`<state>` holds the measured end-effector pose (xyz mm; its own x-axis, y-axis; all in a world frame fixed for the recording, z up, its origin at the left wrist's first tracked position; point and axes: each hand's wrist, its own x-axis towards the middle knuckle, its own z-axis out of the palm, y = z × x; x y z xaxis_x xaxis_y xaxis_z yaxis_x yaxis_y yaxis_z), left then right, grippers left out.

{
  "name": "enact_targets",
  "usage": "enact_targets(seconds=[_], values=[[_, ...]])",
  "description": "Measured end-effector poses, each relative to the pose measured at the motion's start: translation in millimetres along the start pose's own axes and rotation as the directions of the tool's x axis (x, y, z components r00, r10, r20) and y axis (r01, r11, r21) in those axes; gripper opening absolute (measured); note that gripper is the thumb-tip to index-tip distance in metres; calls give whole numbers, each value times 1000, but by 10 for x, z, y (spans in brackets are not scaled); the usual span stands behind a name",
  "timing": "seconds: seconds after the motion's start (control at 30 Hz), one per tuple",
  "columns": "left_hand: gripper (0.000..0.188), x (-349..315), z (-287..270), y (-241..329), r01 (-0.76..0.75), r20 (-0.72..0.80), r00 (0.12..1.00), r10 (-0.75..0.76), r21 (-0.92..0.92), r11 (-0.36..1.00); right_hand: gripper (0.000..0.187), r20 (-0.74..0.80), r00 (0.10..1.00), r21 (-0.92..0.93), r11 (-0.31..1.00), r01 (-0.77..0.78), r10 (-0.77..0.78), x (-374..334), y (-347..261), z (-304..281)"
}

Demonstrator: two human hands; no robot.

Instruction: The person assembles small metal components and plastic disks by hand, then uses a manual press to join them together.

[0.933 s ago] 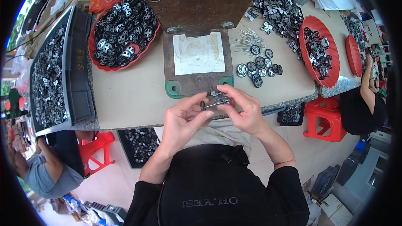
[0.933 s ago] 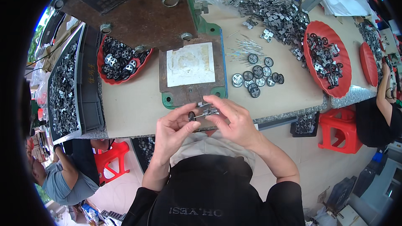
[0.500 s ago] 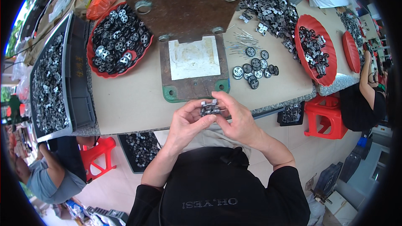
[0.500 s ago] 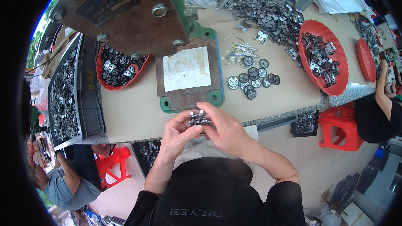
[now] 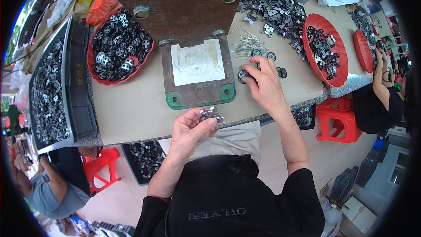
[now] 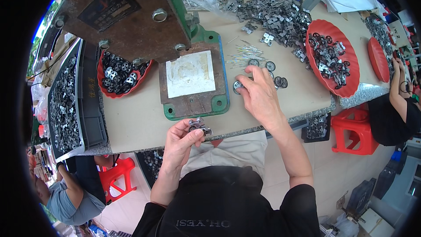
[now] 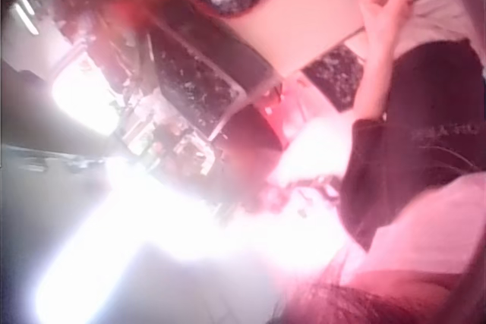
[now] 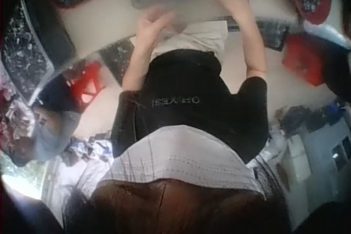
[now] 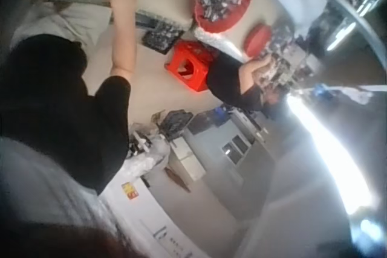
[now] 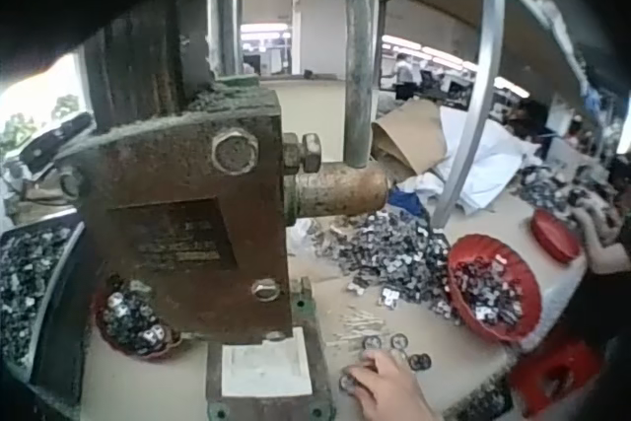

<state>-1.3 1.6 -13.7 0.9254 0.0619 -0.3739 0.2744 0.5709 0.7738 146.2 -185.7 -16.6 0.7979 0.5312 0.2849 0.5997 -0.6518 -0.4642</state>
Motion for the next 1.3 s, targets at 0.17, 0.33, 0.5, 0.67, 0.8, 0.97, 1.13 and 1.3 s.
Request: enact_targets(seconds=[0.17,0.33,0.5,0.67,0.8,0.97,1.13,1.3], values=[[18,5,-1,-5,-33,-2,999,33,-29,999,19,-79,997,100,995,14,-6,1,-74,-61],[20,26,-20,-16,38,9,999,-38,-16,999,13,128,972,468,852,-236,199,-200,-387,-210],[20,40,-6,-46,28,-7,1000,-28,-19,999,14,263,939,784,519,-341,220,-343,-577,-53],[19,37,-34,-27,54,-16,998,-53,14,998,5,210,855,532,679,-506,473,-240,-298,7],[18,46,-28,-38,48,-13,999,-47,26,999,6,30,978,337,919,-205,207,-187,-141,23],[19,48,-29,-42,73,-20,997,-72,38,997,8,101,934,390,850,-355,343,-246,-228,-119],[20,61,0,-66,46,4,999,-46,-4,999,9,245,942,733,592,-336,230,-413,-525,-168],[25,38,-9,-58,38,23,999,-38,8,999,13,325,935,807,474,-352,140,-490,-576,-147]])
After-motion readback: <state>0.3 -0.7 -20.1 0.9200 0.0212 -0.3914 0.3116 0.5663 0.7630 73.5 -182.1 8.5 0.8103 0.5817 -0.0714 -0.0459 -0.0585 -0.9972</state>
